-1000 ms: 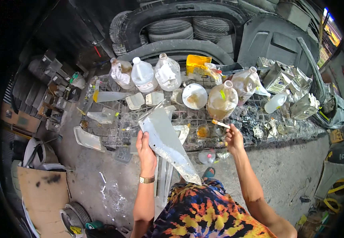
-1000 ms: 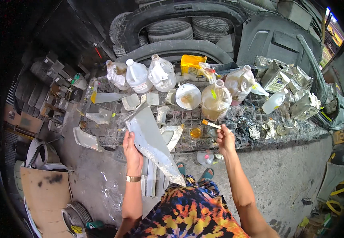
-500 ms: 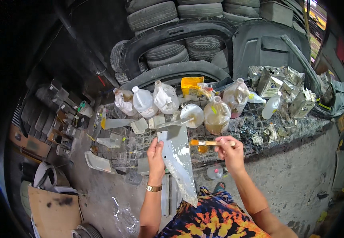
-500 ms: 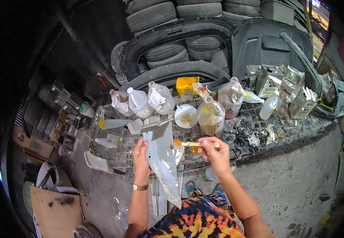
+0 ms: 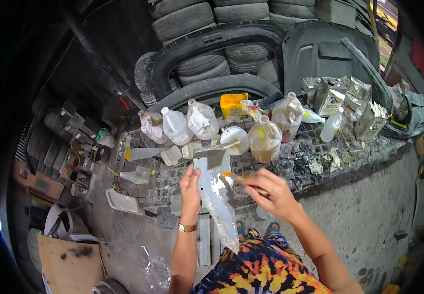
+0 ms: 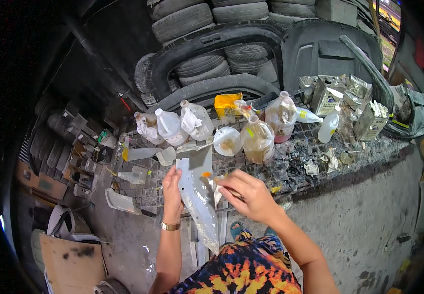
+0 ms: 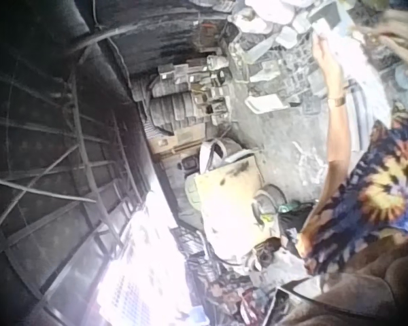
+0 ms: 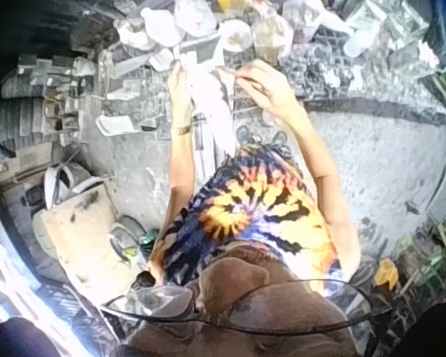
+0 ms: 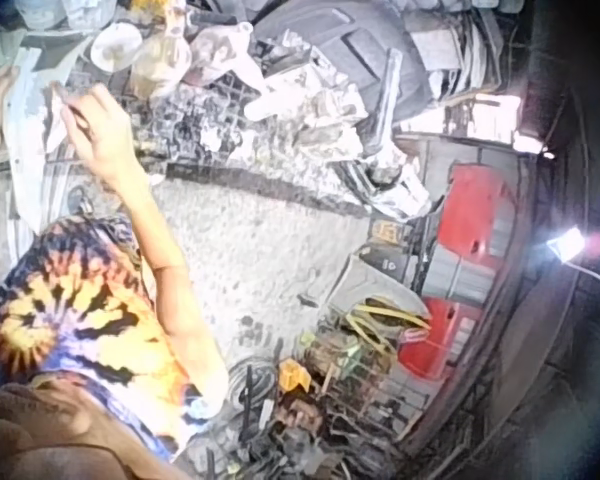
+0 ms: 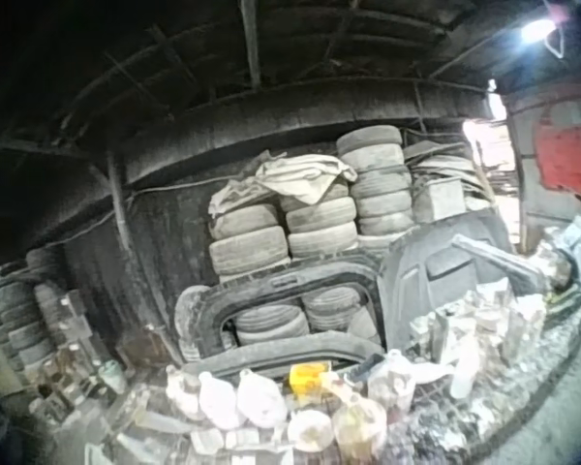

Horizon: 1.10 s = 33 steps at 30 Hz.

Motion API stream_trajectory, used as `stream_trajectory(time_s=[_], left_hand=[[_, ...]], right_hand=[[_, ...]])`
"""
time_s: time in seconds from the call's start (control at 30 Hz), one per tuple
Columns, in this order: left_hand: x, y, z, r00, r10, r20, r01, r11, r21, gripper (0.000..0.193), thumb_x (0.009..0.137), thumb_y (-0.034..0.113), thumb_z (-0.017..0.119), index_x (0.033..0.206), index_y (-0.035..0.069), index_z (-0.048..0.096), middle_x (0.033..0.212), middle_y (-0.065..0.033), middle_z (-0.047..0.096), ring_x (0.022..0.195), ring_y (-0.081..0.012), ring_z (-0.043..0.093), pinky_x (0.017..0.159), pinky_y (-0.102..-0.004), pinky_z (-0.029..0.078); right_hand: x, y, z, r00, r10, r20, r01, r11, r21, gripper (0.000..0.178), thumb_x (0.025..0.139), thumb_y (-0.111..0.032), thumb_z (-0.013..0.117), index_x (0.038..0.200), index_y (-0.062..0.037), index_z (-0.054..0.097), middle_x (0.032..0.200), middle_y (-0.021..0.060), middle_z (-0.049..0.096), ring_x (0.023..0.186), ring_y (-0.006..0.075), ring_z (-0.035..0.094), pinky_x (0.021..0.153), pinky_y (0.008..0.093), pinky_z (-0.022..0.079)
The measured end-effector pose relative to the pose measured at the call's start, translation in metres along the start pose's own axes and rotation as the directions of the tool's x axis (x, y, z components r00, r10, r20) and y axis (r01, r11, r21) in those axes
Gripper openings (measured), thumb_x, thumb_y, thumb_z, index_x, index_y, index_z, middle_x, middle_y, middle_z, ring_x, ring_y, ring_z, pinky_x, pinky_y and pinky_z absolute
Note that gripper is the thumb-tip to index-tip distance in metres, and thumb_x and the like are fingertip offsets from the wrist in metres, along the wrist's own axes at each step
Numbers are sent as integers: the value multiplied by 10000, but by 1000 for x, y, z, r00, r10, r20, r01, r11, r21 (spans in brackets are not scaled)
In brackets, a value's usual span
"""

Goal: Applying resin or body filler to a car panel with a brush.

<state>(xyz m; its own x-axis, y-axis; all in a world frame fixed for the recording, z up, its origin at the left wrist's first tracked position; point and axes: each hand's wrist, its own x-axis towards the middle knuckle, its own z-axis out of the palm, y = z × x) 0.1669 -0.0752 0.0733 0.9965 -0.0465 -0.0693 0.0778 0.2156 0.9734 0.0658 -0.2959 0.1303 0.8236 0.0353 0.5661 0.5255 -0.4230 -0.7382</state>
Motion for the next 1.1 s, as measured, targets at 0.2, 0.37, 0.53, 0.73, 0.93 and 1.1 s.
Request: stream_trajectory(time_s=[0.2,0.37,0.53,0.73,0.93,1.1], left_hand=[[6,9,-1,995,42,85,-44,999,21,413,950,146,539,1280,-97,486,1176,-84,602,1053,-115,534,961,-252,381],[14,2,-14,997,28,69,-27,1000,-13,433,942,128,551,1293,-111,466,1186,-95,591,1057,-120,534,954,-249,388],[13,2,-18,999,26,23,-26,1000,7,432,939,113,554,1294,-115,460,1199,-103,586,1070,-124,533,958,-252,391],[7,6,-13,996,47,71,-48,999,14,375,946,99,536,1267,-90,503,1164,-80,612,1033,-107,553,928,-245,412],[2,12,-9,990,96,104,-98,995,13,312,947,105,525,1215,-55,544,1074,-51,642,932,-84,581,830,-230,452],[4,11,-12,990,102,97,-105,994,26,294,943,114,528,1188,-49,545,1031,-53,651,875,-82,596,773,-227,477]], right_hand=[[-7,0,13,987,-60,150,69,996,-57,128,830,-77,651,939,-17,618,793,97,555,671,270,587,580,356,483],[-36,-19,11,969,-72,236,82,996,-32,117,819,-91,654,896,-21,601,806,97,559,702,285,582,607,366,494],[-43,-30,-3,968,-86,237,90,996,-6,135,812,-73,649,935,-33,612,836,101,558,738,275,592,640,353,504],[-28,-25,13,977,-120,176,150,974,-167,256,767,-20,650,1015,-26,588,925,97,556,814,269,606,672,351,520],[-29,-23,23,956,-209,208,237,964,-121,241,760,-28,649,994,-16,589,914,95,549,799,267,600,660,358,519],[-42,-29,19,931,-119,344,153,985,-73,203,784,-43,633,978,-16,581,873,93,530,793,274,596,660,373,513]])
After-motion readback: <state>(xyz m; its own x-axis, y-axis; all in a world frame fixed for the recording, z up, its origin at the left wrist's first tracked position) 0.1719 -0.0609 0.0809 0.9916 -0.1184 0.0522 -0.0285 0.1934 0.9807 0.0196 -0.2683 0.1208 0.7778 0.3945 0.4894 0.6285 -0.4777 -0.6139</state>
